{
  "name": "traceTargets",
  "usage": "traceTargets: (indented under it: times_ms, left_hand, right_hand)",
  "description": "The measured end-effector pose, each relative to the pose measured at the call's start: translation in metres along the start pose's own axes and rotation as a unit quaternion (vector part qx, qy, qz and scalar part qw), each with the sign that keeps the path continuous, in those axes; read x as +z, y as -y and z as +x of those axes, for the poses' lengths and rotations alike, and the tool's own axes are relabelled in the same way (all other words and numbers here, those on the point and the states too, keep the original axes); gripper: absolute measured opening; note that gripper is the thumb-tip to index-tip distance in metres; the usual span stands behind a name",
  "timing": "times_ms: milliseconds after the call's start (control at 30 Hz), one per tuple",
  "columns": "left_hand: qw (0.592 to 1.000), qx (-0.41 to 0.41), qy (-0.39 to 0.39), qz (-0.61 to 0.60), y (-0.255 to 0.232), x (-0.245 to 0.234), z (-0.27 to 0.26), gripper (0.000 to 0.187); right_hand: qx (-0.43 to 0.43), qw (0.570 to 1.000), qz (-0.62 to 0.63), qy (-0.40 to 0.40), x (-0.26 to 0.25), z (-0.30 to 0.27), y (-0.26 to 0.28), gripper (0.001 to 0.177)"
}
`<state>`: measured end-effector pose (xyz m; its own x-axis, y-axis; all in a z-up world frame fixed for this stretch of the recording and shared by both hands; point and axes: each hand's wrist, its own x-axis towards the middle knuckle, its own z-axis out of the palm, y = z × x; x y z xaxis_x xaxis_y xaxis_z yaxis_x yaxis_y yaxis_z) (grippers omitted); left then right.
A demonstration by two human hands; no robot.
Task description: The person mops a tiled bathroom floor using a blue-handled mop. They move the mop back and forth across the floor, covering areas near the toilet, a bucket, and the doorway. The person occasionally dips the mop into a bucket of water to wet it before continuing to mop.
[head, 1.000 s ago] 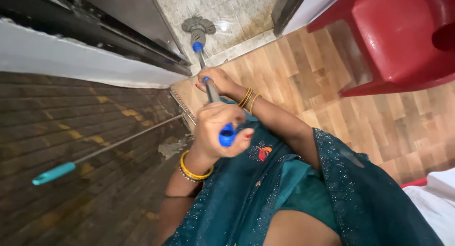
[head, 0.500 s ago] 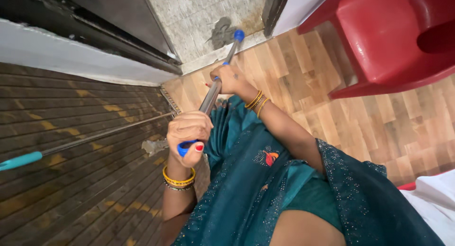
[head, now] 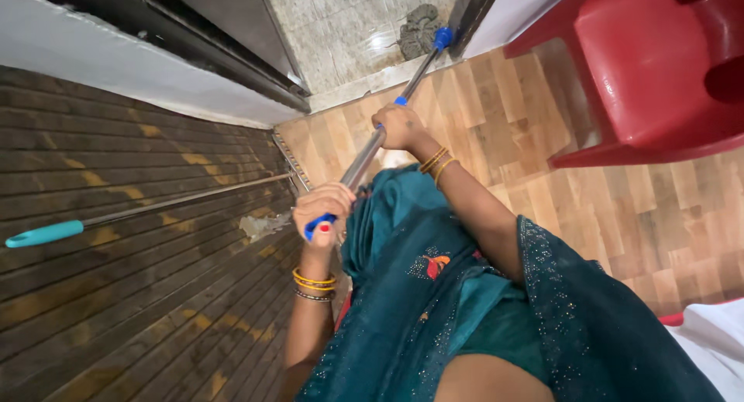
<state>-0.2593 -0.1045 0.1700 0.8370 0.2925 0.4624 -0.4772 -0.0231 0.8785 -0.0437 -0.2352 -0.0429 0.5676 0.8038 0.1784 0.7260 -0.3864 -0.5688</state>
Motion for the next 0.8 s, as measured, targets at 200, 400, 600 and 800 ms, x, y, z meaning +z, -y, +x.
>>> traceTargets:
  times_ms: [200,400,600,800]
  left_hand:
    - [0.974,0.077,0.209,0.035,-0.003,0.028,0.009,0.044]
    - [0.941,0.103,0.321,0.027,-0.004,0.045,0.020,0.024]
    - [0.923,0.082,0.373,0.033,-0.011,0.041,0.009,0.022]
    - [0.915,0.069,0.396,0.040,-0.009,0.040,0.002,0.022]
  right_hand:
    - [0.055,0.994,0.047,-0.078,-0.017,-0.046,-0.002,0.022]
    - [0.140,0.976,0.086,-0.142,-0.008,-0.078,0.003,0.022]
    - [0.185,0.966,0.075,-0.163,0.013,-0.094,0.007,0.031]
    - [0.221,0.950,0.101,-0.197,0.032,-0.111,0.005,0.044]
